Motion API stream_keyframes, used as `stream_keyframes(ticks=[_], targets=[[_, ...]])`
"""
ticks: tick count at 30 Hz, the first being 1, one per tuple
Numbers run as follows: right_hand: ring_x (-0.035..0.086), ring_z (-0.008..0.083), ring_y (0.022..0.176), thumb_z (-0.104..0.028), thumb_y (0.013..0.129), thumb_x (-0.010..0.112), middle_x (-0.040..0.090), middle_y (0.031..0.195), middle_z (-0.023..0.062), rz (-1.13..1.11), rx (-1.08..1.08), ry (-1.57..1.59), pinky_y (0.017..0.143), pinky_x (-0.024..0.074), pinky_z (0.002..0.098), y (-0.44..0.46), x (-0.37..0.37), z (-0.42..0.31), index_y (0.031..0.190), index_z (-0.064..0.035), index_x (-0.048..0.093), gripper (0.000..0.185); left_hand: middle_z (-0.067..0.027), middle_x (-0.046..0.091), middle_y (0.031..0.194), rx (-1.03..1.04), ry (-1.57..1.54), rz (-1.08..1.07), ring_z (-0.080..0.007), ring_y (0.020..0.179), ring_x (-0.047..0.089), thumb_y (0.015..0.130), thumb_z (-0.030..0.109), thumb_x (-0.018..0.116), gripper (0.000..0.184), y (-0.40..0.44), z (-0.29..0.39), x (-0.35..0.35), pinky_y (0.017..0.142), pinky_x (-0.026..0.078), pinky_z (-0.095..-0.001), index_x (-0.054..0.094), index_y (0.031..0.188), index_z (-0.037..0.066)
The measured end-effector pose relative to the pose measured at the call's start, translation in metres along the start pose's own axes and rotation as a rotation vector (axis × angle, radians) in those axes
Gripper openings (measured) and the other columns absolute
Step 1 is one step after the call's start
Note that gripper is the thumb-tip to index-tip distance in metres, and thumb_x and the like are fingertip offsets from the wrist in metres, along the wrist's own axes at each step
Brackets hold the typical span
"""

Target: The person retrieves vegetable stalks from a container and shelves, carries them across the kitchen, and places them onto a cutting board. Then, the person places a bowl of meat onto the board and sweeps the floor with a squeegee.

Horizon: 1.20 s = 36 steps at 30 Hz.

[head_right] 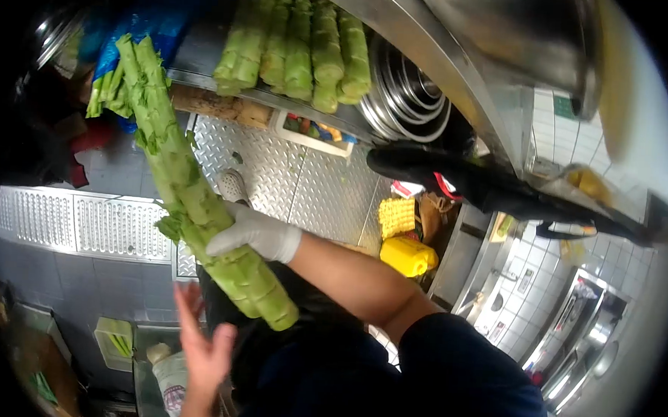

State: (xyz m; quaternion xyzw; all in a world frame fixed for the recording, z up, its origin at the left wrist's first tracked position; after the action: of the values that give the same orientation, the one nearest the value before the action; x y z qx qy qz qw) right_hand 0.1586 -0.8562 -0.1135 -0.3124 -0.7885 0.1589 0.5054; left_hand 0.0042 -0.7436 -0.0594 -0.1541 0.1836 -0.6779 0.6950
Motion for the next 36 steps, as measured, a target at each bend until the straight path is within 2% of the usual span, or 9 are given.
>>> stream_keyframes(ticks=[4, 10, 17, 19, 21, 25, 29, 34, 36], targets=[[0.06, 0.024, 0.118, -0.022, 0.07, 0.079, 0.062, 0.128, 0.0141, -0.012, 0.023, -0.088, 0.103, 0.0487, 0.0364, -0.058, -0.021, -0.004, 0.146, 0.001, 0.043, 0.087, -0.0245, 0.041, 0.153, -0.024, -0.042, 0.262, -0.0327, 0.14, 0.043, 0.102, 0.016, 0.057, 0.069, 0.038, -0.015, -0.05, 0.116, 0.035, -0.0458, 0.022, 0.161, 0.006], [0.056, 0.0282, 0.122, -0.027, 0.068, 0.081, 0.056, 0.133, 0.017, -0.045, -0.071, -0.057, 0.107, 0.0447, 0.0388, -0.143, -0.044, 0.03, 0.149, 0.0018, 0.035, 0.097, -0.0228, 0.045, 0.151, 0.111, 0.241, 0.183, -0.0309, 0.137, 0.048, 0.097, 0.006, 0.062, 0.066, 0.142, -0.007, -0.049, 0.112, 0.04, -0.0417, 0.032, 0.156, 0.002], [0.058, 0.0286, 0.119, -0.013, 0.066, 0.072, 0.056, 0.13, 0.0186, 0.2, -0.027, 0.202, 0.105, 0.0453, 0.04, -0.247, -0.077, 0.106, 0.15, 0.0012, 0.033, 0.093, -0.0304, 0.055, 0.139, 0.406, 0.428, 0.259, -0.0397, 0.128, 0.055, 0.094, 0.048, 0.065, 0.077, 0.318, 0.057, 0.042, 0.106, 0.044, -0.0403, 0.047, 0.144, -0.007], [0.059, 0.0289, 0.119, -0.011, 0.062, 0.07, 0.056, 0.131, 0.0183, 0.262, -0.011, 0.287, 0.104, 0.0459, 0.0403, -0.273, -0.09, 0.124, 0.153, -0.0004, 0.031, 0.1, -0.0296, 0.063, 0.13, 0.483, 0.654, 0.367, -0.036, 0.123, 0.062, 0.092, 0.048, 0.068, 0.076, 0.368, 0.081, 0.064, 0.103, 0.047, -0.0384, 0.051, 0.141, -0.007], [0.059, 0.0292, 0.121, -0.01, 0.061, 0.07, 0.056, 0.132, 0.018, 0.312, -0.032, 0.243, 0.105, 0.046, 0.0408, -0.302, -0.1, 0.14, 0.154, -0.0007, 0.029, 0.103, -0.0287, 0.067, 0.12, 0.345, 0.832, 0.275, -0.041, 0.114, 0.065, 0.087, 0.049, 0.07, 0.072, 0.402, 0.094, 0.089, 0.097, 0.051, -0.0427, 0.06, 0.13, -0.008], [0.059, 0.0305, 0.124, -0.011, 0.057, 0.075, 0.056, 0.138, 0.0178, 0.376, -0.068, 0.315, 0.106, 0.0459, 0.0413, -0.362, -0.113, 0.167, 0.159, -0.0034, 0.024, 0.114, -0.0179, 0.073, 0.106, 0.052, 0.734, 0.114, -0.0309, 0.091, 0.071, 0.087, 0.037, 0.071, 0.054, 0.445, 0.084, 0.084, 0.083, 0.056, -0.0396, 0.066, 0.12, -0.006], [0.061, 0.0316, 0.119, -0.012, 0.06, 0.074, 0.06, 0.132, 0.0187, 0.486, -0.205, 0.381, 0.103, 0.0484, 0.0424, -0.408, -0.125, 0.189, 0.157, -0.0014, 0.028, 0.108, -0.0113, 0.068, 0.093, -0.095, -0.402, -0.163, -0.0231, 0.082, 0.068, 0.091, 0.029, 0.068, 0.033, 0.416, 0.081, 0.081, 0.075, 0.058, -0.0371, 0.064, 0.11, 0.002], [0.066, 0.0346, 0.109, -0.017, 0.059, 0.075, 0.063, 0.124, 0.0207, 0.6, -0.302, 0.414, 0.093, 0.0554, 0.0455, -0.469, -0.137, 0.211, 0.149, -0.0038, 0.038, 0.098, -0.0088, 0.06, 0.091, 0.131, -0.264, -0.046, -0.0206, 0.077, 0.065, 0.091, 0.018, 0.064, 0.041, 0.234, 0.044, 0.064, 0.062, 0.056, -0.0339, 0.049, 0.125, 0.003], [0.066, 0.0347, 0.108, -0.018, 0.06, 0.074, 0.064, 0.123, 0.0206, 0.645, -0.339, 0.437, 0.094, 0.0554, 0.0462, -0.497, -0.131, 0.211, 0.147, -0.003, 0.04, 0.094, -0.009, 0.059, 0.082, 0.143, -0.096, 0.087, -0.0186, 0.061, 0.062, 0.093, 0.014, 0.063, 0.027, 0.145, 0.03, 0.054, 0.051, 0.052, -0.0316, 0.049, 0.113, 0.002]])
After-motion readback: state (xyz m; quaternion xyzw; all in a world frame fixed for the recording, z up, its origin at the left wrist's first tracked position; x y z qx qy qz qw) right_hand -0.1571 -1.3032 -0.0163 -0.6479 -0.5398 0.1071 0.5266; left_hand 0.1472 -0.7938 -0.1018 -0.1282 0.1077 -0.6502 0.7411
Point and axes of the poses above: each hand's wrist, its own y-axis towards the middle knuckle, its own x-axis out of the palm, z = x × y, the point moved 7 cm from there along y, towards the middle knuckle
